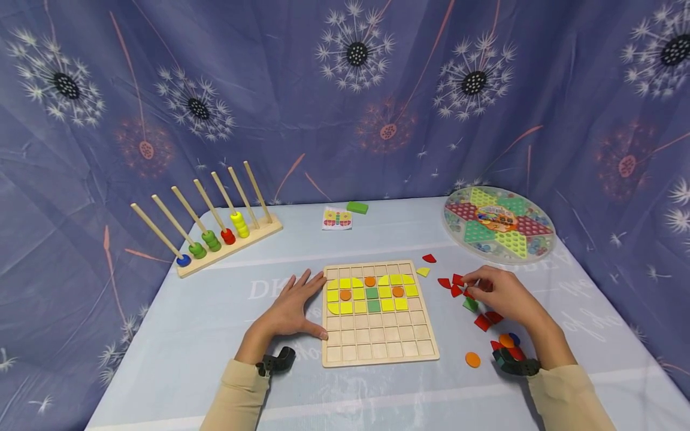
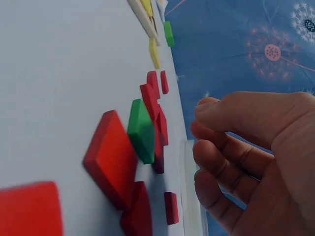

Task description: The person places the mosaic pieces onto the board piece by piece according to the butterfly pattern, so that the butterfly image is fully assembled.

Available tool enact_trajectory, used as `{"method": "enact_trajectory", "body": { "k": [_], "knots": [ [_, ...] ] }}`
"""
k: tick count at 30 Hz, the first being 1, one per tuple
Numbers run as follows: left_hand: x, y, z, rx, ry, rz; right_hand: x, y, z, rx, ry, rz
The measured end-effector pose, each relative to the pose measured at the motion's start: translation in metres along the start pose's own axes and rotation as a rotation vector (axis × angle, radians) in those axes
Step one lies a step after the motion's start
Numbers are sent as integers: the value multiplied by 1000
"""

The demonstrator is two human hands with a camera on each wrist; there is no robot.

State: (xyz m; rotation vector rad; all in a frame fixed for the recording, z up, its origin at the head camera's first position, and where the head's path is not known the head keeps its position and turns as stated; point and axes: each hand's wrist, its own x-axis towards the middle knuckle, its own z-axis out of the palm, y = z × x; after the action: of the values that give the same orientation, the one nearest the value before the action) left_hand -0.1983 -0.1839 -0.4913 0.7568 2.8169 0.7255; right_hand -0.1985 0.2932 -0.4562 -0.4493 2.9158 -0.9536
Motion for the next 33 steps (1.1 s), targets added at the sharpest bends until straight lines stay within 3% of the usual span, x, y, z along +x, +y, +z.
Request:
{"method": "enact_trajectory", "body": {
  "k": [5, 10, 26, 33],
  "knots": [
    [-1, 1, 0, 14, 3, 0, 2, 0, 5, 5, -13, 5],
    [-1, 1, -1, 11, 7, 6, 10, -4, 10, -5, -21, -42],
    [0, 0, 1, 21, -5, -1, 62, -25, 29, -29, -82, -95],
    [0, 0, 0, 9, -5, -6, 76, -31, 39, -58, -129, -168]
  ]
}}
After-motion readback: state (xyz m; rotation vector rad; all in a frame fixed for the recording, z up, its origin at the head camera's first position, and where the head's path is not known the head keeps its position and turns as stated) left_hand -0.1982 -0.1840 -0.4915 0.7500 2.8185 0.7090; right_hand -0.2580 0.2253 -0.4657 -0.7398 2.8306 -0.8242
